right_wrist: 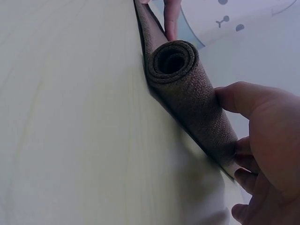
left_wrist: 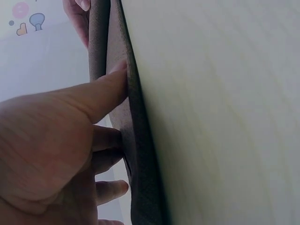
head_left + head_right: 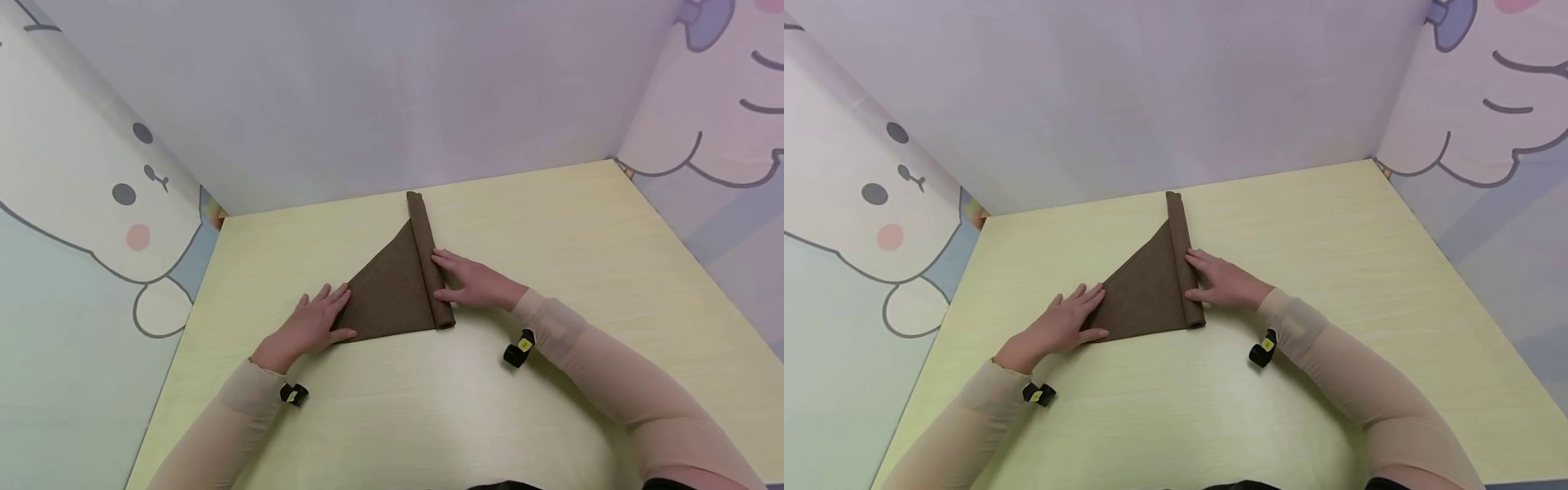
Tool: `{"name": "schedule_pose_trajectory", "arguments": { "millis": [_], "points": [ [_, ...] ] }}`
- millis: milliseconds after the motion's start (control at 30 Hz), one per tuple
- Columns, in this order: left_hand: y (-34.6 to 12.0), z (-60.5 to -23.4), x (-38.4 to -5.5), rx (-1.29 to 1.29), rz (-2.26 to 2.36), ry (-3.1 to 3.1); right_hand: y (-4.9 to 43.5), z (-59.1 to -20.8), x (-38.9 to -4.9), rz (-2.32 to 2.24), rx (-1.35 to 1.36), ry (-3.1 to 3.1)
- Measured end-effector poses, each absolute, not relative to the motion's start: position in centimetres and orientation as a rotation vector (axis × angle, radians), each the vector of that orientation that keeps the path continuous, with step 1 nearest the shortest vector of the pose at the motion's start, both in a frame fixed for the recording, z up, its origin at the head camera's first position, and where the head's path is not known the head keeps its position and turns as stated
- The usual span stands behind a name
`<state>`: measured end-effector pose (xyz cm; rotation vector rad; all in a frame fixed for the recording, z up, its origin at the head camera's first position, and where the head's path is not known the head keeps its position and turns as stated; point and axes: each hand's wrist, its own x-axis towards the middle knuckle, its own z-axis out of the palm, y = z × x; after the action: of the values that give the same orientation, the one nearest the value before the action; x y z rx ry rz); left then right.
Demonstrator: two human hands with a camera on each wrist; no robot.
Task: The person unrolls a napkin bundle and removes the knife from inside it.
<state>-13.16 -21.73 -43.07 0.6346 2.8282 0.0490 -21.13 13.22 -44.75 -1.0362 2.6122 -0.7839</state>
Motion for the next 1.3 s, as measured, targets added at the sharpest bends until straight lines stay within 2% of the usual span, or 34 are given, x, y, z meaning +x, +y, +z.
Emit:
{"name": "schedule_pose_trajectory", "arguments": {
  "millis": [700, 1000, 1300],
  "points": [
    [-22.3, -43.0, -13.4, 0.656, 0.053, 2.824, 13.2, -44.8, -20.9, -0.790, -1.051, 2.613],
    [-17.6, -42.5, -13.6, 0.686, 0.044, 2.846, 11.3, -43.8, -20.5, -0.757, -1.154, 2.659],
    [-13.8, -43.8, -14.5, 0.529, -0.022, 2.862, 8.7, -43.8, -20.5, -0.543, -1.198, 2.726]
  ]
}}
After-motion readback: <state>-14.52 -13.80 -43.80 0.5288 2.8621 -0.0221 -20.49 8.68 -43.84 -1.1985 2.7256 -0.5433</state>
